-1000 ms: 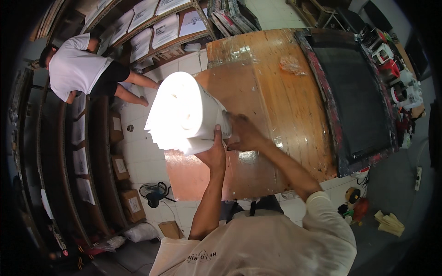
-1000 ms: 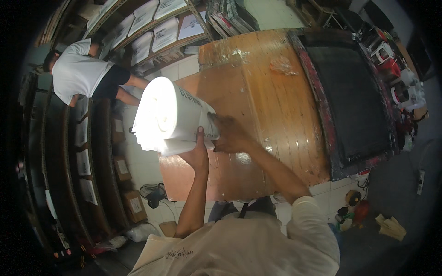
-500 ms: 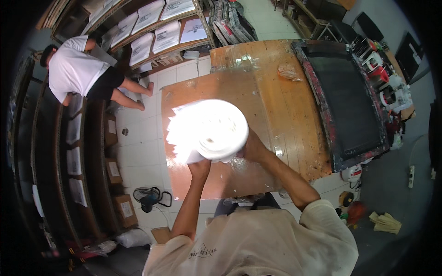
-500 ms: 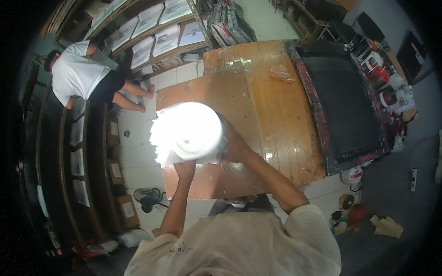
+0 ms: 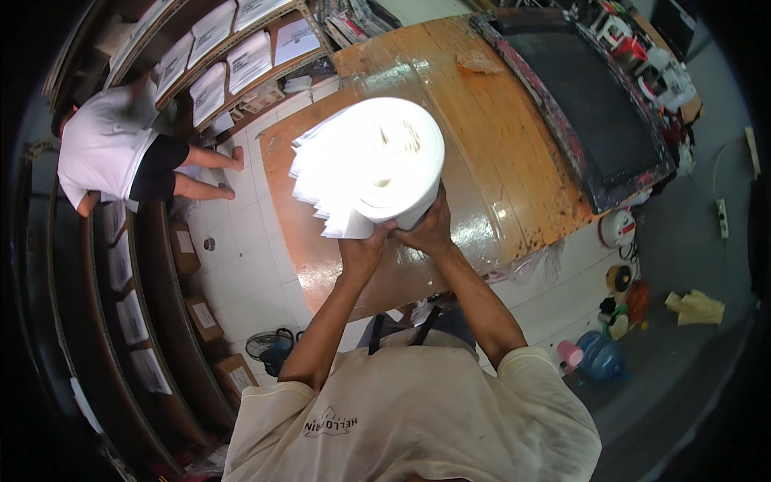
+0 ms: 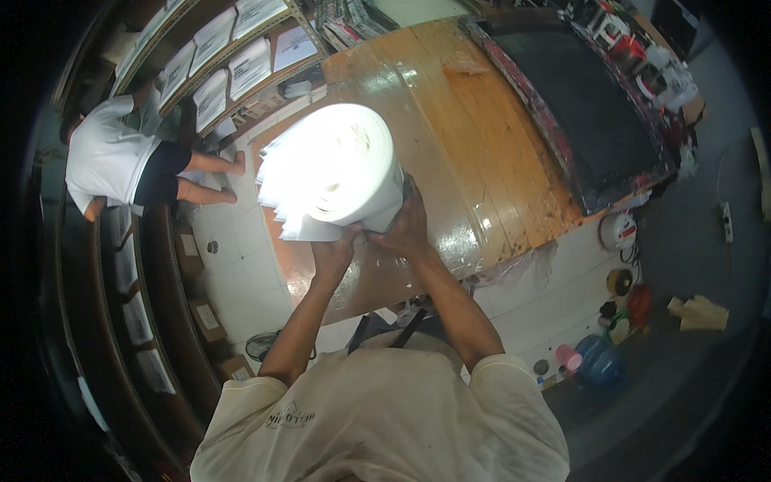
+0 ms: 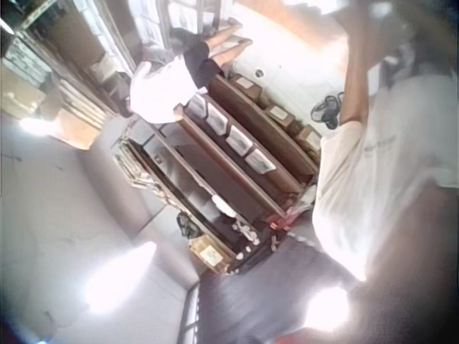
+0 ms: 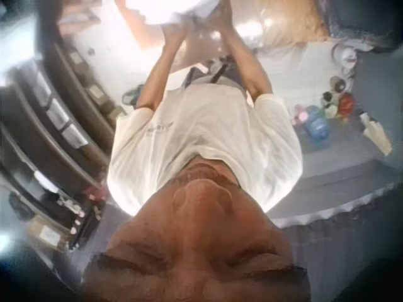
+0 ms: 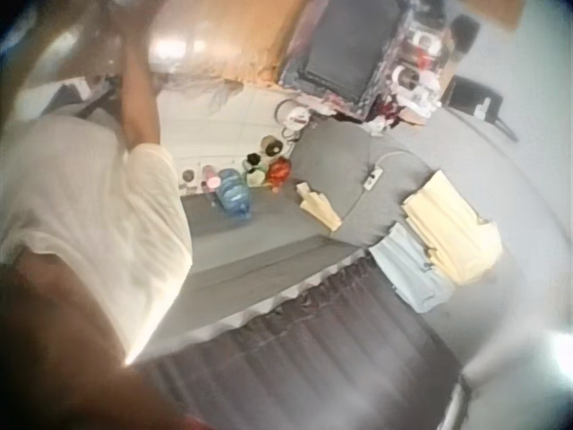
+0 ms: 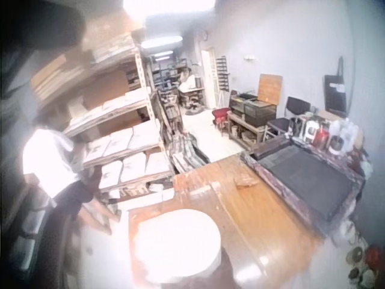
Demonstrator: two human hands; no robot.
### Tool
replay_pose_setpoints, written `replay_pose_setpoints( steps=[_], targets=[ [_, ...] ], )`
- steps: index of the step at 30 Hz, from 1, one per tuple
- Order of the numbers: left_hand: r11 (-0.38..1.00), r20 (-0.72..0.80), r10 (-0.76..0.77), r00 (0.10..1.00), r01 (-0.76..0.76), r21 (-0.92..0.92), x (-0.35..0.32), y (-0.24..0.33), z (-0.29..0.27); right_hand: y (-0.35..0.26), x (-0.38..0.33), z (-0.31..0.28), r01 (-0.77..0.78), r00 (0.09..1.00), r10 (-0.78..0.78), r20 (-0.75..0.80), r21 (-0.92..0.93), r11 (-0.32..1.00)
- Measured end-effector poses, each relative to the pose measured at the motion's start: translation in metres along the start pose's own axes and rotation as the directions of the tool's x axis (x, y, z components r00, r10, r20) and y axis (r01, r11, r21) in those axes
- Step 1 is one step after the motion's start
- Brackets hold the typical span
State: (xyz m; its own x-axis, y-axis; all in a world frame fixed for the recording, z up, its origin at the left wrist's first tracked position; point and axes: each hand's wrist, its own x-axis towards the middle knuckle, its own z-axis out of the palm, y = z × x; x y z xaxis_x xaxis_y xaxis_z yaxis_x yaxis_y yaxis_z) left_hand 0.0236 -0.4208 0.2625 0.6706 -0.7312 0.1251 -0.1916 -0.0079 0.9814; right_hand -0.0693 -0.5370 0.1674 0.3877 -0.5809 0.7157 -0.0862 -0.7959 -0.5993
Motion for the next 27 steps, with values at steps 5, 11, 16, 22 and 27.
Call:
replay_pose_setpoints(
  steps=[5, 11, 16, 22, 27],
  targets=[
    [0.991, -0.111, 0.052, 0.992, -0.038, 0.13, -0.009, -0.009, 0.026, -0.001, -0.022, 0.031, -0.269, 0.963, 0.27, 0.007, 0.135, 0.954],
    [0.971, -0.203, -0.204, 0.958, 0.171, -0.17, 0.004, 0.013, 0.054, -0.001, -0.018, 0.008, -0.262, 0.941, 0.25, 0.228, 0.022, 0.965],
    [0.997, -0.339, -0.077, 0.938, 0.071, -0.031, 0.002, -0.012, 0.045, 0.009, 0.074, -0.079, -0.401, 0.722, 0.179, 0.669, 0.193, 0.896],
    [0.981, -0.325, -0.068, 0.943, 0.122, 0.15, 0.011, -0.035, 0.011, 0.029, 0.182, -0.047, -0.792, 0.332, -0.127, 0.935, 0.35, 0.5],
    [0.961, -0.178, -0.207, 0.962, 0.234, 0.146, 0.047, 0.005, -0.071, -0.036, 0.134, -0.035, -0.746, 0.52, 0.307, 0.797, 0.249, 0.617]
  ],
)
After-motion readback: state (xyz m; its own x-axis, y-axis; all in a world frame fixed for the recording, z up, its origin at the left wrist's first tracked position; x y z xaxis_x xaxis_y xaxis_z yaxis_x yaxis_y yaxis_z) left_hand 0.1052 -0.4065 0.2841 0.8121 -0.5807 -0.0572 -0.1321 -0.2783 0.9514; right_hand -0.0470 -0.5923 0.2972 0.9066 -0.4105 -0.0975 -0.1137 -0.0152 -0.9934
